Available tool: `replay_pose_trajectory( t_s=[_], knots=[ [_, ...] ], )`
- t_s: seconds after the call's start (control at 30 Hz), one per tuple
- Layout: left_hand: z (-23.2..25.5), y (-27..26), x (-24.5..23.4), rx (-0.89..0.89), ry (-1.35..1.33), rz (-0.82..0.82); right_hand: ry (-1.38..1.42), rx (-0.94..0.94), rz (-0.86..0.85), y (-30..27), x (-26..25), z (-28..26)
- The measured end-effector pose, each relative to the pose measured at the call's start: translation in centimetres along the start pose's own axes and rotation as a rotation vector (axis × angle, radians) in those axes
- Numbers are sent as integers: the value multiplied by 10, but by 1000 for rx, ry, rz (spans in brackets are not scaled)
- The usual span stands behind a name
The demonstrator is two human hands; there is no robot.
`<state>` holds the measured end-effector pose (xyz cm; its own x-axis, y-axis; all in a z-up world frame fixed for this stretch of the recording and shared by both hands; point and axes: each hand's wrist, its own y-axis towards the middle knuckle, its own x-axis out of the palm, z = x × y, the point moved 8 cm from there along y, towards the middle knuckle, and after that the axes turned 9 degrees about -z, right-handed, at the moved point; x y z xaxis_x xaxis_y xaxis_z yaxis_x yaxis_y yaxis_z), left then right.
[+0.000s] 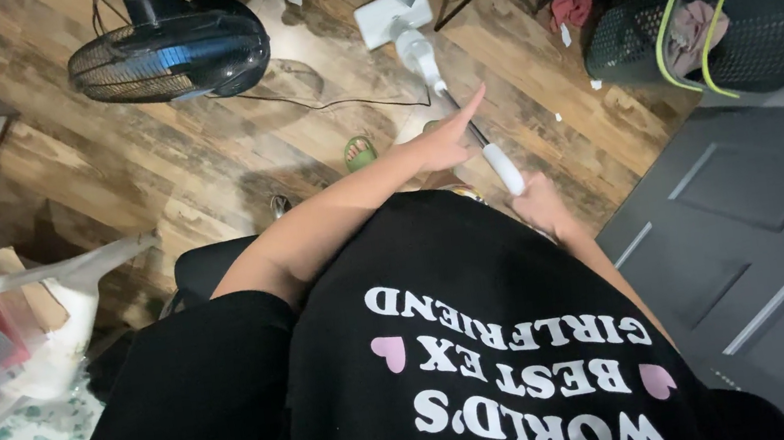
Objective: The recorder assembles a spray mop and then uses it to mop the floor of a room.
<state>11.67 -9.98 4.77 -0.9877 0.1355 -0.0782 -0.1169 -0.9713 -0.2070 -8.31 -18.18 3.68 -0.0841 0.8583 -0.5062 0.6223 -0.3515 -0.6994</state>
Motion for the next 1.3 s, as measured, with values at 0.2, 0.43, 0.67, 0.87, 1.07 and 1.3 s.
replay_pose_trajectory(
  t_s=[0.2, 0.43, 0.67, 0.87, 1.07, 1.3],
  knots=[
    [-11, 2, 18, -32, -50, -44, 82, 230, -105, -22, 16, 13],
    [13, -4, 33, -115, -11, -180, 131, 152, 100, -42, 27, 10],
    [-25, 2, 66, -29, -29, -233, 513, 142, 194, -72, 36, 17],
    [-9, -10, 71, -209, -54, -379, 872, 286, 149, -97, 21, 12],
    [-2, 4, 79, -140, -58, -382, 1096, 348, 256, -100, -8, -34],
    [79, 10, 58, -194, -191, -310, 1325, 156, 370, -37, -1, -31]
  ],
)
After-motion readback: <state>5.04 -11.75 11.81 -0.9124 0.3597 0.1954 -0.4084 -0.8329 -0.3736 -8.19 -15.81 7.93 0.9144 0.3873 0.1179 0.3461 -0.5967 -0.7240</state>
